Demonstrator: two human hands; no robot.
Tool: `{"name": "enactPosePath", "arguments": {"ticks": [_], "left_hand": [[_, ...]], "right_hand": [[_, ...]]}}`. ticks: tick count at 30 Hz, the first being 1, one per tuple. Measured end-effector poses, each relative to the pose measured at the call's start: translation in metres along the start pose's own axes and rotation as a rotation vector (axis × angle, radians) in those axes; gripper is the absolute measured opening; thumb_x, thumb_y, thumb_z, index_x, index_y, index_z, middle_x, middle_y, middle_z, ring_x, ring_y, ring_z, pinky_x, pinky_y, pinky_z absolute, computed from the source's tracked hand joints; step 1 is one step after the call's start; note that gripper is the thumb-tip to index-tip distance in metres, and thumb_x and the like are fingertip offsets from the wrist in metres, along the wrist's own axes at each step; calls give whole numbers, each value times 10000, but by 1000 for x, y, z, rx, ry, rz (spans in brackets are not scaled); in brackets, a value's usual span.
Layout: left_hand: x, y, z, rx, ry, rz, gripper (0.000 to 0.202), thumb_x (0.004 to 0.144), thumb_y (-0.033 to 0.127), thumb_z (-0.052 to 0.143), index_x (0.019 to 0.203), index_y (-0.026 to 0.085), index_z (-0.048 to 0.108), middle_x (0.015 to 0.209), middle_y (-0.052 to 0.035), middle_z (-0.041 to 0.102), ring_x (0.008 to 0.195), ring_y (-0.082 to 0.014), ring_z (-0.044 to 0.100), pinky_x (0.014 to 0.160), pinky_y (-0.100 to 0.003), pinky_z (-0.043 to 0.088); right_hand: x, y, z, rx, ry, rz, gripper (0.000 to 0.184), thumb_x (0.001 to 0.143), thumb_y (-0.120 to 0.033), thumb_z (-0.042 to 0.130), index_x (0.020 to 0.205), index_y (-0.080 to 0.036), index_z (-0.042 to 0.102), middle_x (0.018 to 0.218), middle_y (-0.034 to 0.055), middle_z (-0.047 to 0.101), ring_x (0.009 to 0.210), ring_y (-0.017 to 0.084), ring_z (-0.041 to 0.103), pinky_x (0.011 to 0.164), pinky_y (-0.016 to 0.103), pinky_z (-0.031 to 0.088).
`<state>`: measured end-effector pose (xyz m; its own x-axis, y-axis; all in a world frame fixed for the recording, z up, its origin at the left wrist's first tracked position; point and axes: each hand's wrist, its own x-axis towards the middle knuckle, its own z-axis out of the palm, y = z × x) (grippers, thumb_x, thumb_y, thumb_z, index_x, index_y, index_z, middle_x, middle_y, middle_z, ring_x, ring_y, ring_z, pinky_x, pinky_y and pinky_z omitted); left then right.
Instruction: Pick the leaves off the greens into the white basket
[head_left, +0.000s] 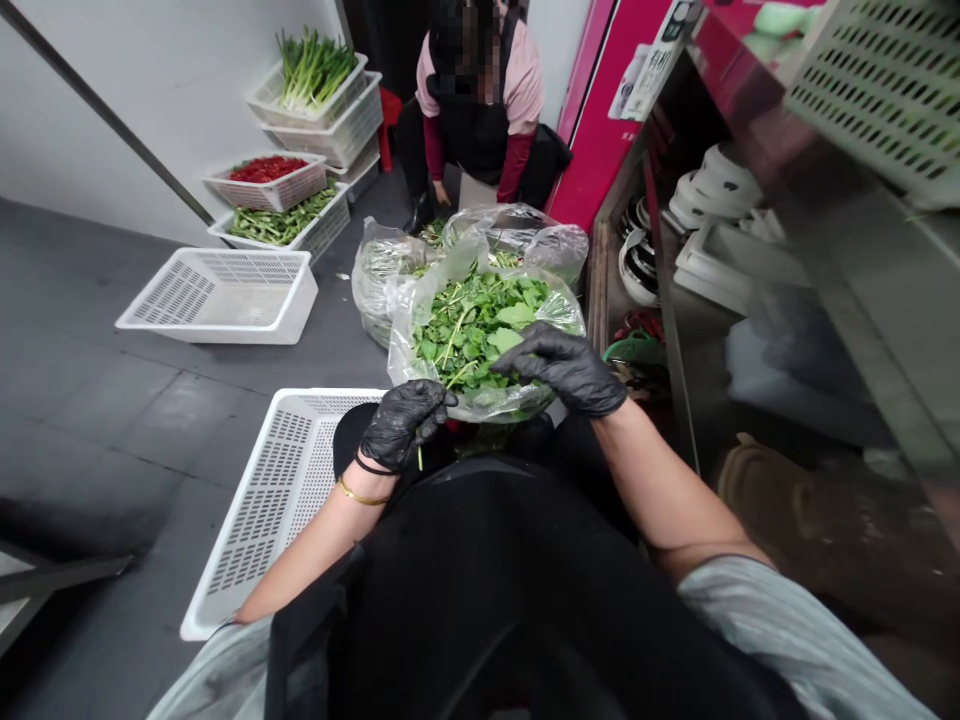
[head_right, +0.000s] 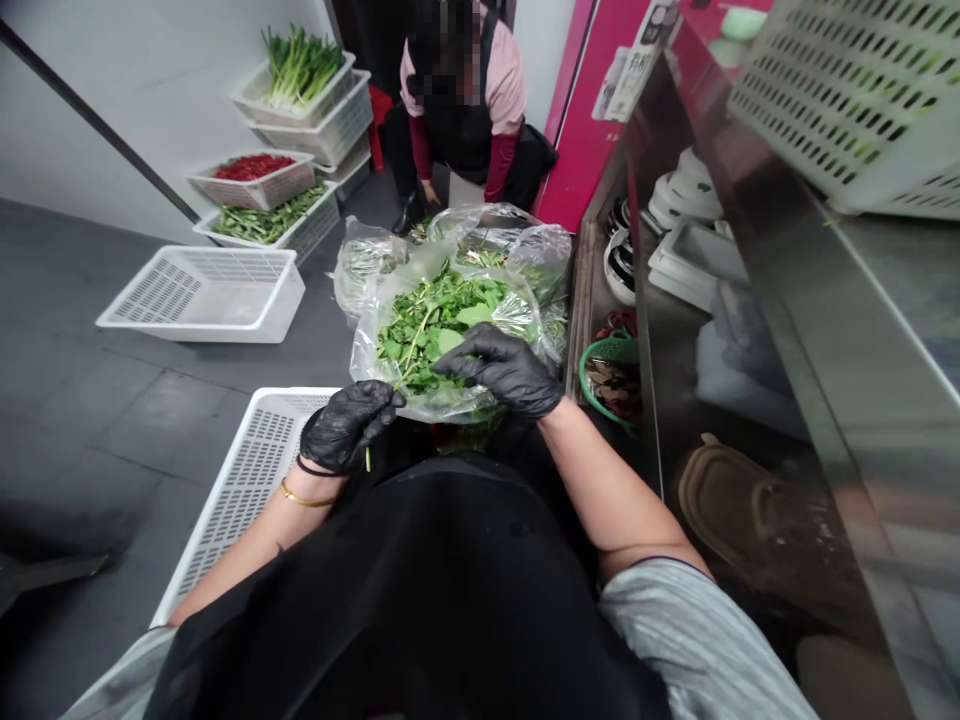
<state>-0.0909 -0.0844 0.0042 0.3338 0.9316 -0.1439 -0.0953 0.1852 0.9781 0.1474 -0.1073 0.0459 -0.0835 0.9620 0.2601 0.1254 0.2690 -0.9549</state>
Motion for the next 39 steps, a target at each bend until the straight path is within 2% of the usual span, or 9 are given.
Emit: {"name": "enactPosePath", "arguments": {"ticks": [4,9,14,17,21,24,29,34,39], "left_hand": [[-2,-3,11,-73,-35,-108,234,667,373,754,677,157,663,612,-40,649,447,-94,514,394,-188,364],[-13,-15,13,25,-69,-137,267,719,404,717,678,150,647,500,4,575,362,-56,396,358,-176,275],[-2,-19,1,436,-266,301,252,790,418,662,796,173,722,830,-84,700,780,-175,639,744,-306,513],[38,-14,-2,797,4,497,320,857,446,559,902,182,733,922,-112,686,918,-216,622,854,-350,474],[96,-13,1,1222,147,186,291,764,450,647,753,171,729,854,-118,680,881,-257,624,759,-335,461],[104,-15,-2,910,158,84,249,685,409,718,639,165,697,668,-62,648,717,-206,609,658,-287,440],[66,-17,-10,204,255,64,288,531,353,813,665,132,686,561,6,599,549,-124,510,569,-256,423],[64,-33,1,154,310,164,194,557,268,790,649,135,682,616,6,629,599,-112,538,616,-241,446],[75,-23,10,136,174,145,253,563,289,819,694,146,656,528,49,551,488,-70,466,479,-192,382]], "right_hand": [[0,9,26,3,-272,-119,203,796,-396,696,835,-206,754,1066,73,699,1024,189,637,915,335,495],[-7,10,13,92,-156,-49,186,772,-378,723,801,-196,751,802,44,720,772,165,674,738,292,534],[-11,0,-21,246,-53,51,121,766,-329,734,755,-211,755,778,34,731,711,166,679,688,287,545],[-6,2,-15,276,-16,68,159,724,-353,764,742,-195,749,779,37,731,719,172,680,712,302,556],[3,5,2,256,-2,139,217,690,-373,781,742,-169,733,751,45,727,674,159,664,649,287,553],[6,3,11,235,21,210,221,679,-367,782,756,-170,720,746,35,724,640,147,654,572,257,531],[21,11,37,176,-3,253,342,670,-362,767,963,-198,703,935,34,718,683,146,661,526,231,510],[50,47,64,-10,-28,314,406,674,-333,741,1041,-164,698,791,21,703,540,116,577,516,246,478],[59,58,46,-310,91,202,145,715,-252,681,819,-170,742,773,16,705,704,153,622,677,270,487]]}}
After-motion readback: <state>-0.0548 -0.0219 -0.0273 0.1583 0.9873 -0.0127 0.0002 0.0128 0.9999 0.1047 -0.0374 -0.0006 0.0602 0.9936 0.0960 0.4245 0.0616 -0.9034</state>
